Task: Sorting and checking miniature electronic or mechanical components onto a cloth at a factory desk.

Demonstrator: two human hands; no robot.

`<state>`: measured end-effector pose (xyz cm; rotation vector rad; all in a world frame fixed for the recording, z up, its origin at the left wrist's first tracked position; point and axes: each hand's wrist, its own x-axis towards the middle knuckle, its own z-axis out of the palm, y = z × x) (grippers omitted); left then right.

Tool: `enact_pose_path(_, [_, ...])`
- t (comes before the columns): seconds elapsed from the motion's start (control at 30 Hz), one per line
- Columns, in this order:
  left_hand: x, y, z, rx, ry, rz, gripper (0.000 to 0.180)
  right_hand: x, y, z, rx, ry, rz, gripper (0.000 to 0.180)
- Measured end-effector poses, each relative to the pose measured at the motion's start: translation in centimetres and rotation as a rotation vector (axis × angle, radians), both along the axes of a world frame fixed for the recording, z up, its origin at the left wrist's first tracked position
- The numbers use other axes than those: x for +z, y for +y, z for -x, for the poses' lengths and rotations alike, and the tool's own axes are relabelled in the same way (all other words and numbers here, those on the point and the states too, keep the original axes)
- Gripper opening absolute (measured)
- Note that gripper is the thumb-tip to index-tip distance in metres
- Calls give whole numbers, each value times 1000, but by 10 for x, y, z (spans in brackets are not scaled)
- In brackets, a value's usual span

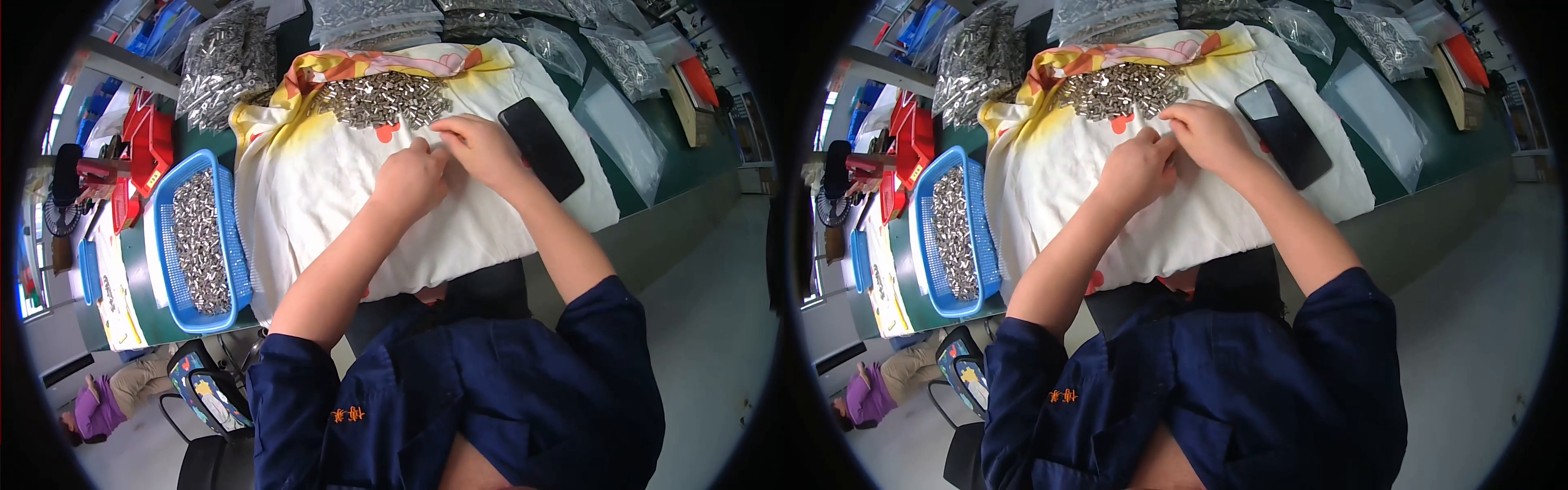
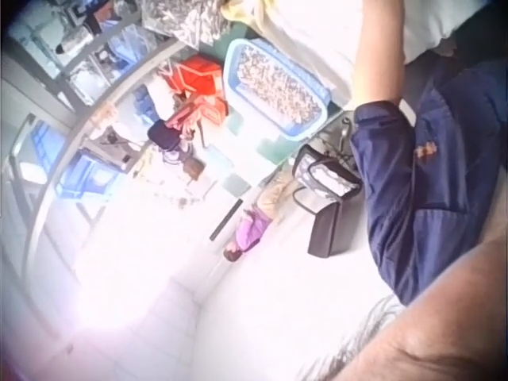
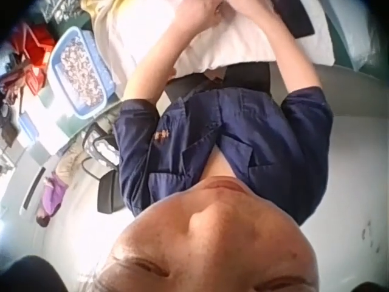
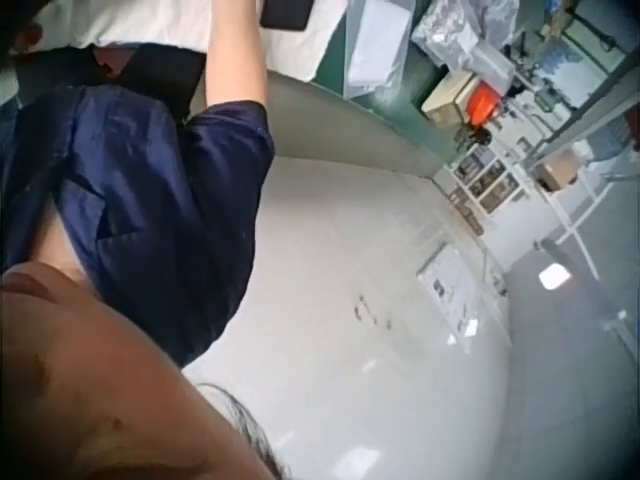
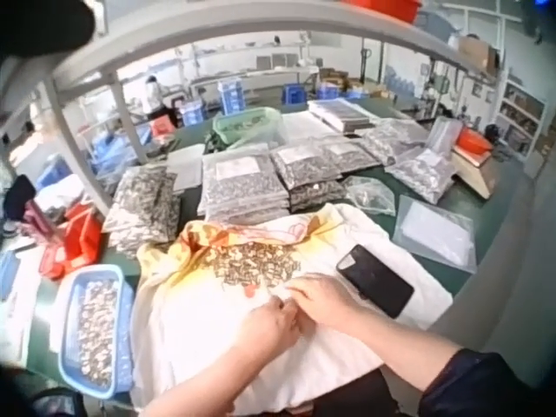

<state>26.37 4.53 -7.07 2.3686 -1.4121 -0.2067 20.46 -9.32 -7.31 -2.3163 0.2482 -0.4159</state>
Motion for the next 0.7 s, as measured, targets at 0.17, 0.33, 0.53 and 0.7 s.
enact_pose_path(0.17, [1, 45, -8, 182, 808, 293, 31, -20, 3, -38, 100, -70, 523, 9])
enact_pose_path(0.33, [-2, 83, -39, 380, 1367, 643, 25, -14, 3, -37, 196, -28, 593, 6])
enact_pose_path(0.53, [-15, 75, -65, 211, 1593, 822, 27, -15, 10, -42, 215, -9, 640, 5])
enact_pose_path(0.7, [-21, 79, -66, 236, 1602, 818, 33, 11, 41, -47, 144, 24, 245, 8])
